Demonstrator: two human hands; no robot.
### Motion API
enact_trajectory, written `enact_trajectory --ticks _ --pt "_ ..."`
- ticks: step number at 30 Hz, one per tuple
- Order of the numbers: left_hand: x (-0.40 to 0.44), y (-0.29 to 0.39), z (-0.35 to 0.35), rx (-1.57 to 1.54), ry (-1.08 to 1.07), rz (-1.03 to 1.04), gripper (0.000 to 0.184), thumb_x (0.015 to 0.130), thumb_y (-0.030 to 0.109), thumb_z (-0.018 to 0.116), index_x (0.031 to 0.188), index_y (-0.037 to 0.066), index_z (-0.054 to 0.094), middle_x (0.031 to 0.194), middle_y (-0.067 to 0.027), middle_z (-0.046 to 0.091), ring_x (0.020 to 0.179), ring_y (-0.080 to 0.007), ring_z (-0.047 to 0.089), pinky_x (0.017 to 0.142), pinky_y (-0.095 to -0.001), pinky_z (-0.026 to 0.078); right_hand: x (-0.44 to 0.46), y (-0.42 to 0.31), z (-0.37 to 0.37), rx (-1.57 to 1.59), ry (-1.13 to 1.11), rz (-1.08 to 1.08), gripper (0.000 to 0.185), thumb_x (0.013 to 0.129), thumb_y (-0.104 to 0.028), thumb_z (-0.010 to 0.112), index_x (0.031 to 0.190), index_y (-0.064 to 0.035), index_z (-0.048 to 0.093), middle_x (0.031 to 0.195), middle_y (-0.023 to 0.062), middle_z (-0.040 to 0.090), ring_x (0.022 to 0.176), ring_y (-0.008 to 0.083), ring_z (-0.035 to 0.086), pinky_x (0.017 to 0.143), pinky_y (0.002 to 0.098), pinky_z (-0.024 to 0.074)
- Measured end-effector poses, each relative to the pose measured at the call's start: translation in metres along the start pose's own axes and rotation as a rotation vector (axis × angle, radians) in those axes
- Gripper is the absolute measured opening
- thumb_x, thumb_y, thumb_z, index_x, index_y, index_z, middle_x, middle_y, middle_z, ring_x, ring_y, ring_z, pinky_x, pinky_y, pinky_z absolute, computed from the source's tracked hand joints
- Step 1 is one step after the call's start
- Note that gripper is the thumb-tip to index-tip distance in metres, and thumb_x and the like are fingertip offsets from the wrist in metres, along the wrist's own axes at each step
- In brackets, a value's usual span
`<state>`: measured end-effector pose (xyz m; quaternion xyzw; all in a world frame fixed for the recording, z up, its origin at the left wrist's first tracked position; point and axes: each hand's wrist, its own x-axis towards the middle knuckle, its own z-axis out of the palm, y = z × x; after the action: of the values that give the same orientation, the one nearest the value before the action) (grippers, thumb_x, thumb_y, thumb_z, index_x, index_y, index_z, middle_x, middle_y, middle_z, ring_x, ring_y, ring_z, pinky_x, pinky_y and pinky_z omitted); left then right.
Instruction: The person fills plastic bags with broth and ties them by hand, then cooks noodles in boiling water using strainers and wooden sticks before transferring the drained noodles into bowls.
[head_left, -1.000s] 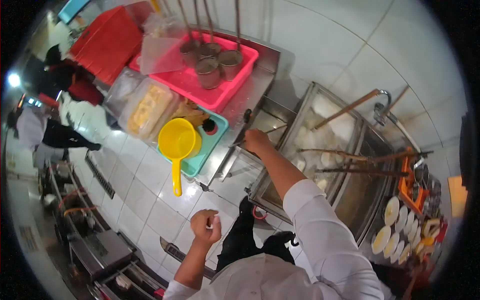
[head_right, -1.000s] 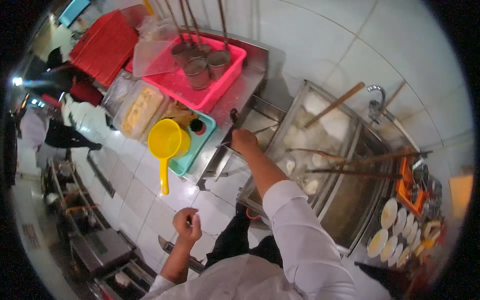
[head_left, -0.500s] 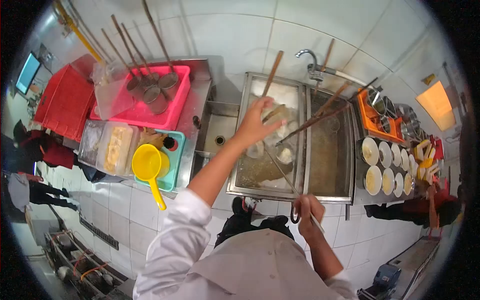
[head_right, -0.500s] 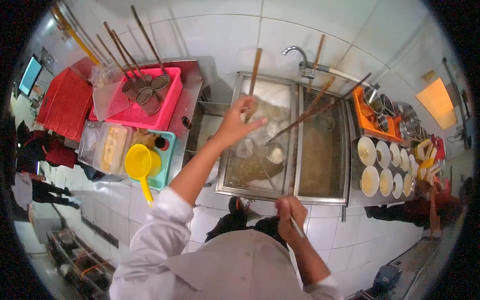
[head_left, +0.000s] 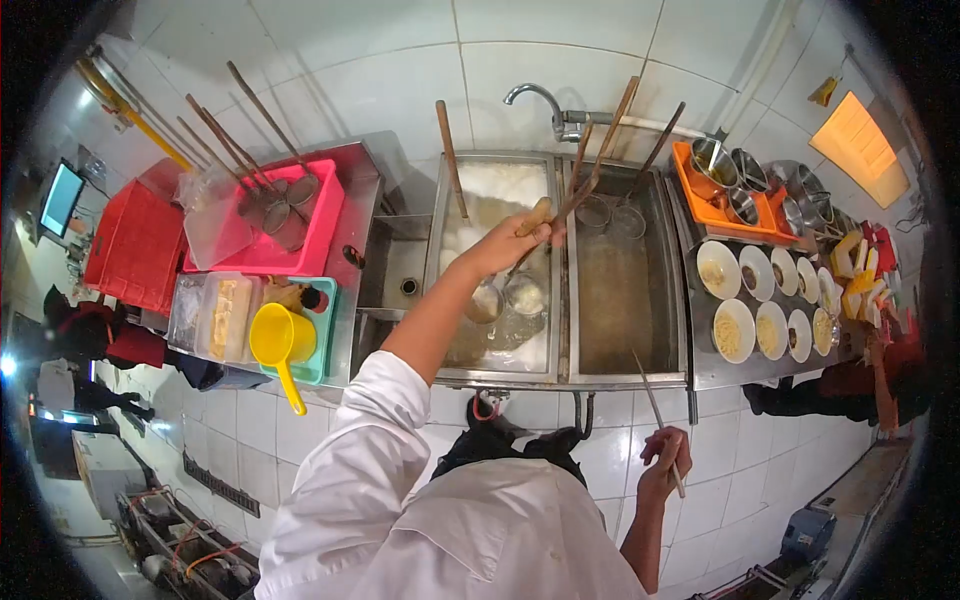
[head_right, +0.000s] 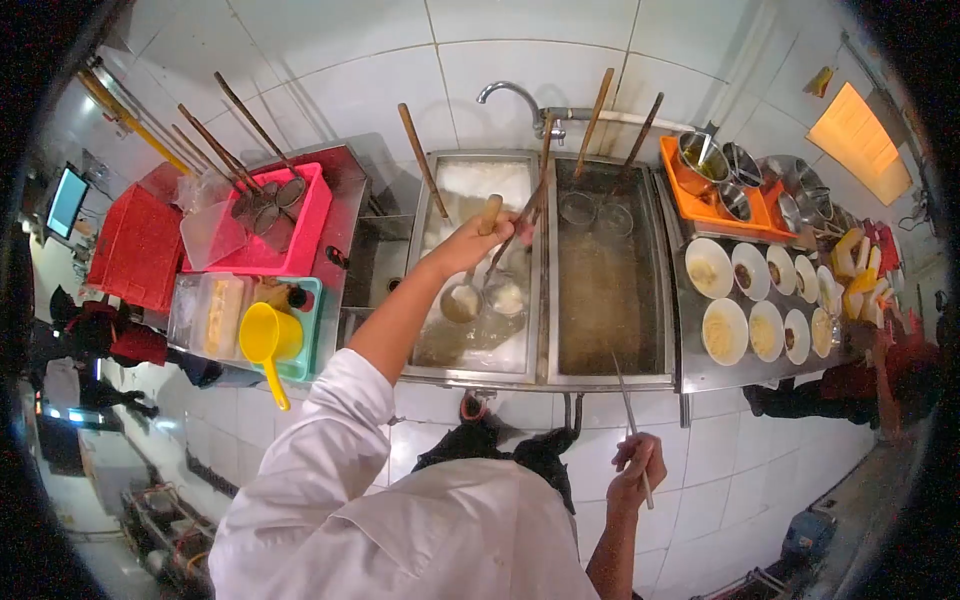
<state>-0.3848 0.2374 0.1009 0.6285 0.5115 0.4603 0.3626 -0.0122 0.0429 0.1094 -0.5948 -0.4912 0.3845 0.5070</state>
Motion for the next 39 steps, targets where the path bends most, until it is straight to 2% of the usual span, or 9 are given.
enact_trajectory --ticks 3,5,12,18,19,21,23,26,39 --pt "-0.005 -0.012 0.013 -0.385 -0.102 -0.144 0.033 0.091 0.035 0.062 0.085 0.002 0.058 0.076 -0.0015 0.054 0.071 -0.0139 0.055 0.072 -0.0272 0.045 0.020 -0.008 -0.001 0.018 -0.056 -0.017 0.045 0.100 -0.041 0.040 0.079 -0.0024 0.054 0.063 0.0046 0.054 0.049 0.0081 0.046 0.044 0.0220 0.0341" --pt "-0.018 -0.021 0.018 -0.279 -0.013 0.169 0.038 0.086 0.031 0.069 0.066 0.007 0.048 0.061 0.0052 0.043 0.057 -0.0070 0.040 0.055 -0.0249 0.035 0.029 -0.015 0.006 0.072 -0.165 -0.054 0.045 0.099 -0.041 0.040 0.084 -0.0016 0.056 0.065 0.0050 0.055 0.050 0.0091 0.047 0.044 0.0225 0.0351" --pt "-0.039 0.013 0.030 -0.212 0.314 -0.096 0.041 0.084 0.018 0.071 0.058 0.002 0.043 0.054 0.0040 0.035 0.053 -0.0072 0.030 0.046 -0.0286 0.026 0.042 -0.013 0.075 0.118 -0.542 0.004 0.029 0.098 -0.023 0.047 0.099 0.0027 0.061 0.069 0.0066 0.058 0.057 0.0108 0.053 0.051 0.0264 0.0439" --pt "-0.070 0.055 0.029 -0.040 -0.034 0.370 0.022 0.085 0.010 0.063 0.068 0.000 0.054 0.052 -0.0056 0.044 0.048 -0.0107 0.039 0.046 -0.0284 0.033 0.076 0.039 0.164 -0.128 -0.564 -0.724 0.022 0.093 -0.015 0.051 0.099 0.0037 0.062 0.073 0.0079 0.063 0.059 0.0132 0.059 0.057 0.0298 0.0489" --pt "-0.075 0.065 0.031 -0.108 -0.058 0.335 0.007 0.067 -0.002 0.058 0.071 -0.003 0.063 0.060 -0.0195 0.057 0.053 -0.0195 0.062 0.049 -0.0315 0.042 0.075 0.046 0.174 -0.209 -0.656 -0.646 0.020 0.093 -0.014 0.052 0.097 0.0036 0.062 0.071 0.0078 0.062 0.059 0.0135 0.059 0.057 0.0293 0.0489" --pt "-0.078 0.059 0.027 -0.054 -0.096 0.357 0.008 0.066 -0.002 0.058 0.071 -0.004 0.063 0.059 -0.0193 0.056 0.052 -0.0213 0.060 0.049 -0.0312 0.042 0.073 0.049 0.188 -0.290 -0.748 -0.566 0.019 0.092 -0.012 0.052 0.095 0.0035 0.062 0.070 0.0078 0.062 0.060 0.0139 0.060 0.057 0.0287 0.0489" --pt "-0.082 0.051 0.027 -0.008 -0.133 0.379 0.008 0.066 -0.002 0.057 0.071 -0.004 0.062 0.058 -0.0190 0.054 0.050 -0.0231 0.058 0.049 -0.0308 0.042 0.069 0.042 0.195 0.205 -0.551 0.132 0.018 0.093 -0.011 0.049 0.092 0.0030 0.061 0.069 0.0084 0.061 0.059 0.0139 0.060 0.055 0.0283 0.0479" --pt "-0.081 0.044 0.023 0.004 -0.106 0.328 0.007 0.065 -0.001 0.057 0.070 -0.003 0.061 0.057 -0.0180 0.053 0.049 -0.0286 0.053 0.049 -0.0307 0.040 0.058 0.041 0.195 0.035 -0.665 0.298 0.023 0.095 -0.013 0.044 0.093 0.0025 0.062 0.068 0.0084 0.060 0.058 0.0127 0.058 0.052 0.0274 0.0467" --pt "-0.065 0.013 0.013 -0.074 0.028 0.255 0.031 0.080 0.006 0.059 0.058 -0.002 0.040 0.050 -0.0089 0.031 0.048 -0.0138 0.028 0.045 -0.0316 0.027 0.066 0.009 0.180 0.133 -0.541 0.305 0.026 0.093 -0.014 0.042 0.092 0.0005 0.063 0.068 0.0072 0.061 0.056 0.0101 0.055 0.049 0.0254 0.0435"
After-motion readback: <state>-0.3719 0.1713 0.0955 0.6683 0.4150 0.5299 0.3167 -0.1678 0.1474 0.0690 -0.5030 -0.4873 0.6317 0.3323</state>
